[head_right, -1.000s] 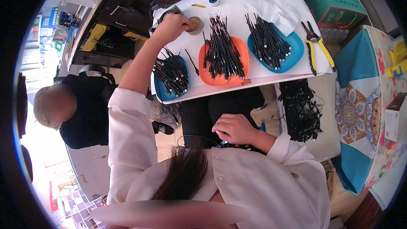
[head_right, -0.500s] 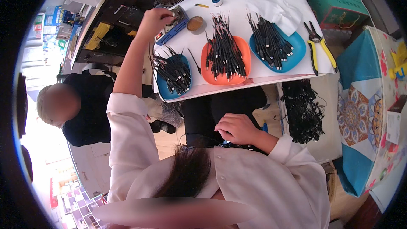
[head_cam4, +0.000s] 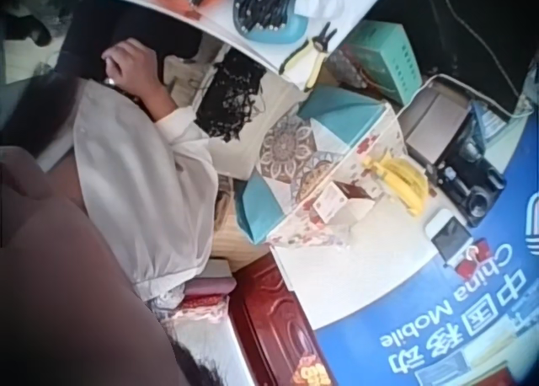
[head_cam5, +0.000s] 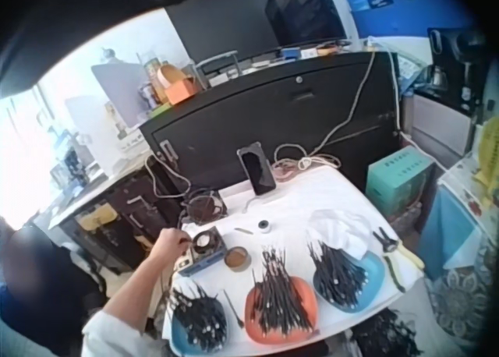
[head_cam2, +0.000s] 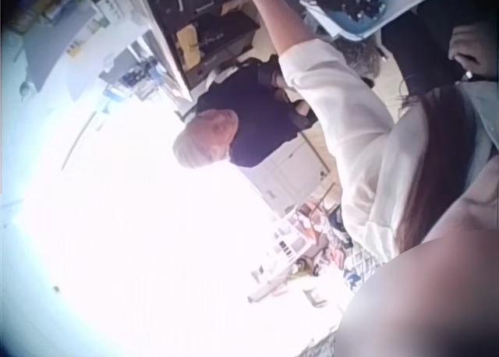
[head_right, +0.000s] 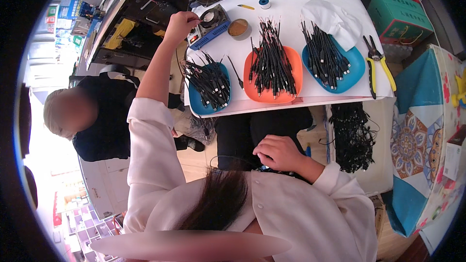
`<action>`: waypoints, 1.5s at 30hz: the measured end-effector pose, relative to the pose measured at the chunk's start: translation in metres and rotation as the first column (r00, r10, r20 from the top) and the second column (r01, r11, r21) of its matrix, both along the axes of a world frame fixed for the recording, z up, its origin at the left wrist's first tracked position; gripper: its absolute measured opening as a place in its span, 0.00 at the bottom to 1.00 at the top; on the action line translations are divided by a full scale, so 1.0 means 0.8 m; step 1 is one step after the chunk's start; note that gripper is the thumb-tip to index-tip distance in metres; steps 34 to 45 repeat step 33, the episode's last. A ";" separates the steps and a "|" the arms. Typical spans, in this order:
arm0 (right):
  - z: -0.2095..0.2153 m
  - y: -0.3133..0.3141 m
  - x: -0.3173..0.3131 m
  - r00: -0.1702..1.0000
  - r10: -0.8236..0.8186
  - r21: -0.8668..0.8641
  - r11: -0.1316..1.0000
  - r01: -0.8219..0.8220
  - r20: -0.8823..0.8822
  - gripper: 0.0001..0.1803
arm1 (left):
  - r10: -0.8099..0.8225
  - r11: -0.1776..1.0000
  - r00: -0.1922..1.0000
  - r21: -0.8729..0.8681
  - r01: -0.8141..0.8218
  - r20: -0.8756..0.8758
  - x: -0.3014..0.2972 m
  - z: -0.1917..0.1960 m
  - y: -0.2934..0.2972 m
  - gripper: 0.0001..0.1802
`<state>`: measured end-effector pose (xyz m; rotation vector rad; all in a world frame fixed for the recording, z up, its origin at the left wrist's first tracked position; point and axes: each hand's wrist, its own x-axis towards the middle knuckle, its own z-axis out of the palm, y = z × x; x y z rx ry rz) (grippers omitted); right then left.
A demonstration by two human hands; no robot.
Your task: The person assembles small decorative sticks by hand, attaching white beads or connectors to the ends of black sticks. They pick up sticks from trays, manipulate the components, and place finished items back into the trays.
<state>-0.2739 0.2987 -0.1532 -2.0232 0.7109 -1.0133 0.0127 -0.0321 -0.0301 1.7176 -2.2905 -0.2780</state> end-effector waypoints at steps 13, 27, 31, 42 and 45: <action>0.001 -0.002 0.000 1.000 0.002 -0.002 1.000 -0.002 0.022 0.02 | -0.132 0.988 0.959 -0.048 0.149 0.252 -0.003 -0.008 -0.027 0.08; 0.033 0.019 -0.015 0.999 -0.036 0.113 0.993 0.039 -0.025 0.04 | 0.013 0.979 0.901 -0.179 -0.100 -0.434 -0.044 0.101 0.161 0.08; 0.088 0.033 -0.013 0.942 -0.216 0.283 0.949 0.140 0.257 0.15 | -0.090 0.996 0.452 -0.079 0.043 -0.887 -0.090 0.149 0.317 0.09; 0.118 0.042 -0.005 0.913 -0.186 0.106 0.982 0.158 0.362 0.29 | -0.243 0.941 0.212 -0.176 0.290 -0.947 -0.139 0.152 0.372 0.10; 0.118 0.042 -0.005 0.913 -0.186 0.106 0.982 0.158 0.362 0.29 | -0.243 0.941 0.212 -0.176 0.290 -0.947 -0.139 0.152 0.372 0.10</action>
